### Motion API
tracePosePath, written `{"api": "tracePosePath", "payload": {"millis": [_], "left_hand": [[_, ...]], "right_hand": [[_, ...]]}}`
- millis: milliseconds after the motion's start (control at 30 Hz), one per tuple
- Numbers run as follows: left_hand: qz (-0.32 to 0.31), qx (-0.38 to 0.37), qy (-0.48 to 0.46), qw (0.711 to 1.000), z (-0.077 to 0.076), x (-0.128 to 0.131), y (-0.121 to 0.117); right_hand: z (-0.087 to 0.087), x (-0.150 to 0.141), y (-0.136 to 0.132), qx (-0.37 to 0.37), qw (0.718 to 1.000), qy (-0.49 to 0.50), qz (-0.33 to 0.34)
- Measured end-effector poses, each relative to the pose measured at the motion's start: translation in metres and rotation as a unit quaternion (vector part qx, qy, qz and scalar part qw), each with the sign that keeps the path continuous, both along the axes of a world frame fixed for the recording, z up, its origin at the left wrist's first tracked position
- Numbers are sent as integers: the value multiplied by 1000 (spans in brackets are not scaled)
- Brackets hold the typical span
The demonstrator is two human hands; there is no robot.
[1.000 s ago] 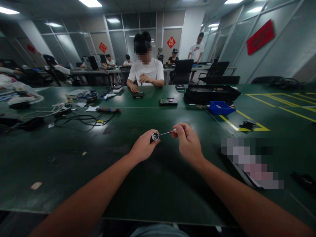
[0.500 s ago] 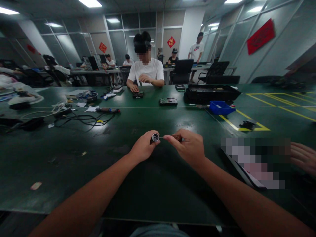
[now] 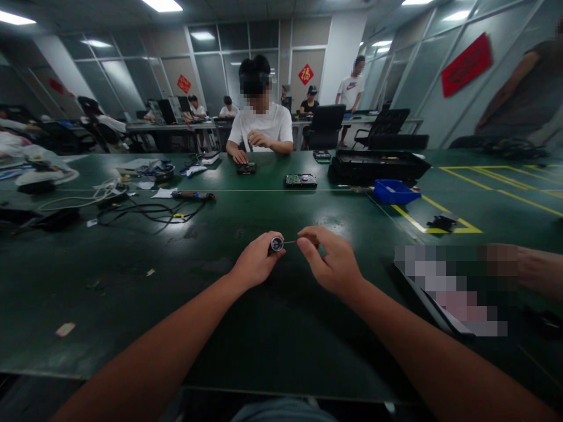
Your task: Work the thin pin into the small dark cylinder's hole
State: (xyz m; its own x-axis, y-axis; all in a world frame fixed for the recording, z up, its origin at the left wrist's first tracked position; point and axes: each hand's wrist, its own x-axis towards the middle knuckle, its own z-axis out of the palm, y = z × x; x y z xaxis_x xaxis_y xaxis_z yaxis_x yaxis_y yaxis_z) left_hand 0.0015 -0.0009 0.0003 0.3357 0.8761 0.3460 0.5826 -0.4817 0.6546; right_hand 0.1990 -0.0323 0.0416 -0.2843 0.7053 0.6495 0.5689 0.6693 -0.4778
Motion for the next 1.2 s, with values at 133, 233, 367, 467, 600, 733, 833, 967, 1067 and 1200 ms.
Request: {"api": "tracePosePath", "payload": {"millis": [133, 233, 367, 467, 600, 733, 833, 967, 1067, 1200], "left_hand": [[9, -6, 5, 1000, 2, 1, -1], [19, 2, 1, 1000, 4, 1, -1], [1, 11, 31, 999, 5, 0, -1], [-14, 5, 64, 998, 6, -1, -1], [-9, -10, 63, 998, 5, 0, -1], [-4, -15, 49, 999, 5, 1, -2], [-10, -15, 44, 999, 6, 2, -2], [-3, -16, 45, 999, 6, 2, -3], [3, -14, 39, 999, 4, 1, -1], [-5, -15, 26, 1000, -1, 0, 1]], "right_hand": [[-1, -2, 0, -61, 994, 96, -9], [-6, -5, 7, -146, 963, 224, 10], [-16, -2, 22, -225, 910, 347, 14], [-21, 2, 32, -297, 862, 410, 33], [-23, 4, 33, -242, 886, 395, -6], [-17, -1, 23, -182, 936, 298, -32], [-14, -3, 18, -154, 953, 258, -39], [-12, -3, 14, -133, 967, 216, -33], [-8, -2, 10, -105, 983, 141, -42], [-4, -2, 5, -44, 994, 32, -95]]}}
